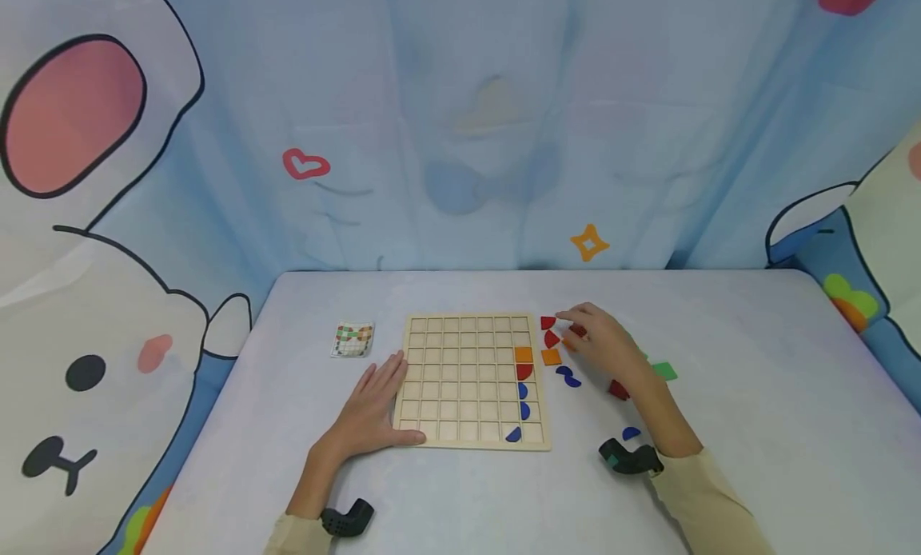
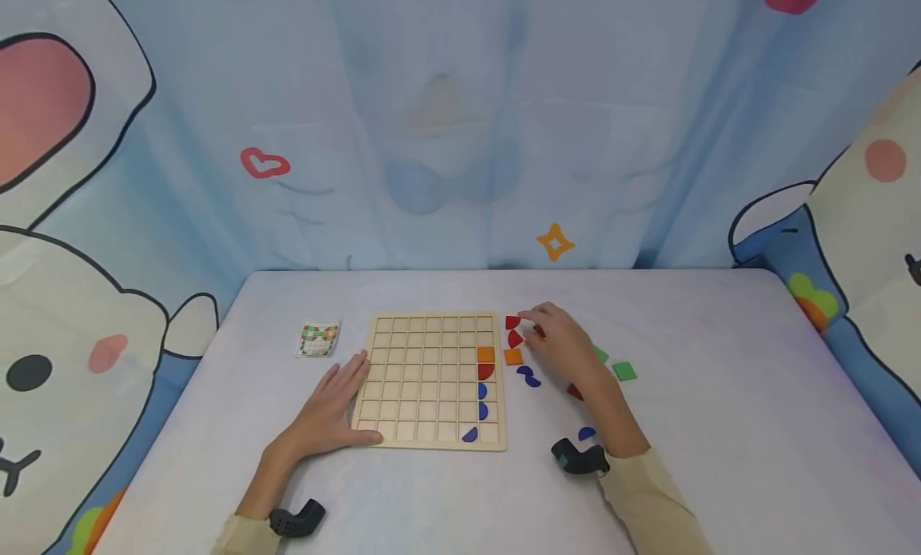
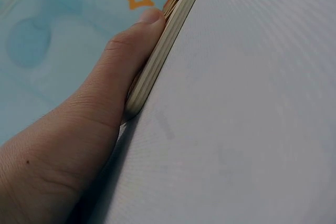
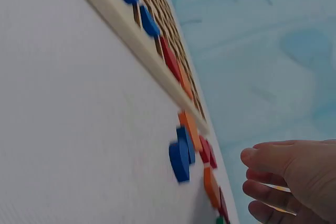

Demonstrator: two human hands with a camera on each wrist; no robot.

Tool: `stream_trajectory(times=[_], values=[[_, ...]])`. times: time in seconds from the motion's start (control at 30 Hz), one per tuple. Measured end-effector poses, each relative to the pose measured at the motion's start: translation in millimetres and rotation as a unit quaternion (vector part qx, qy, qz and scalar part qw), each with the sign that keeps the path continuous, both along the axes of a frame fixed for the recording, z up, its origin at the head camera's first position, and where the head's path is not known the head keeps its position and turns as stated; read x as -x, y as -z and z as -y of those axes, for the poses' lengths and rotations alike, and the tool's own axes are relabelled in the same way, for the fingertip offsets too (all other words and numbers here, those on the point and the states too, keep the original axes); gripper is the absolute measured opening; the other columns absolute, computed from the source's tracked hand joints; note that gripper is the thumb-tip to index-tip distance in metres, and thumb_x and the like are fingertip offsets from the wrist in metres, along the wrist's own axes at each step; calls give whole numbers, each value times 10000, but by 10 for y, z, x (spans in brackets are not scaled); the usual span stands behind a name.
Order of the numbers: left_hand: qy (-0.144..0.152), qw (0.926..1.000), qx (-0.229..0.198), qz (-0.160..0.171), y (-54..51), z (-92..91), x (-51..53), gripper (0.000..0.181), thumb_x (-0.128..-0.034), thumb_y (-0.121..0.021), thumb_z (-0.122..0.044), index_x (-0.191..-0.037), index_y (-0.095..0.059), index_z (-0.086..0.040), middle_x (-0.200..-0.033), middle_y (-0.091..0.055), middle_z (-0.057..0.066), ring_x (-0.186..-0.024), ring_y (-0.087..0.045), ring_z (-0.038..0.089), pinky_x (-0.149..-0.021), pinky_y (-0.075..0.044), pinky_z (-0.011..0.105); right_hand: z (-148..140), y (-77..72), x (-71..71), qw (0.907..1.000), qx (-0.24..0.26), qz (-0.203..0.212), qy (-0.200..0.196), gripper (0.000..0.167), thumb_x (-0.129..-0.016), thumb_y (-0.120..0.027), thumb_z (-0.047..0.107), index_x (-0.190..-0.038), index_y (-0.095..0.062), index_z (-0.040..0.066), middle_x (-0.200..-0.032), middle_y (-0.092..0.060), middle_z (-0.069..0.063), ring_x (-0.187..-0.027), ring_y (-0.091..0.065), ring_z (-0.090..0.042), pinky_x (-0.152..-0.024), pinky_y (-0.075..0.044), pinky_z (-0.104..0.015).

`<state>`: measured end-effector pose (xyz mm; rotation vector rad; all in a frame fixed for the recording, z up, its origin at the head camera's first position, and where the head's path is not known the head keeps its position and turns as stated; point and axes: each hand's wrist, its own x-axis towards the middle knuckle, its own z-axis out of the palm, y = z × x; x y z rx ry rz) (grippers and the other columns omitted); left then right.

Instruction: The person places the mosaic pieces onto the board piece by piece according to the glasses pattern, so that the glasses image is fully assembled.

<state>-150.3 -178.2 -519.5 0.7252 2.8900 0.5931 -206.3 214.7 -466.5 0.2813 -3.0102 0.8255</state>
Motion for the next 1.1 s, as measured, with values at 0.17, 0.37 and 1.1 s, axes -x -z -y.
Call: stream_trajectory(times=[0.17,0.37,1.1], values=[[-25,10000,43,45,-8,-10,-4,1221,-693,-665,-733,-1565,-98,-93,-1657,-35,8,-1538,-57,167,-1246,-48,411,-187,52,42,9997,-178,-79,133,384,-946,-616,121,-1326,-591,68,-1295,-567,-204,-1209,-520,-397,-1033,-448,-572],[-33,10000,-9,1,6,-13,-8,1220,-694,-659,-741,-1565,-105,-90,-1657,-44,15,-1537,-65,174,-1246,-60,427,-267,106,71,9996,-170,-204,7,322,-934,-632,100,-1250,-643,40,-1244,-603,-217,-1189,-531,-412,-1033,-440,-581],[-37,10000,-24,16,-31,-26,-18,1215,-694,-665,-733,-1562,-121,-79,-1657,-59,25,-1537,-75,180,-1247,-76,439,-263,213,106,9992,-360,-124,-79,263,-911,-645,45,-1170,-688,30,-1184,-642,-199,-1170,-551,-392,-1022,-464,-556]])
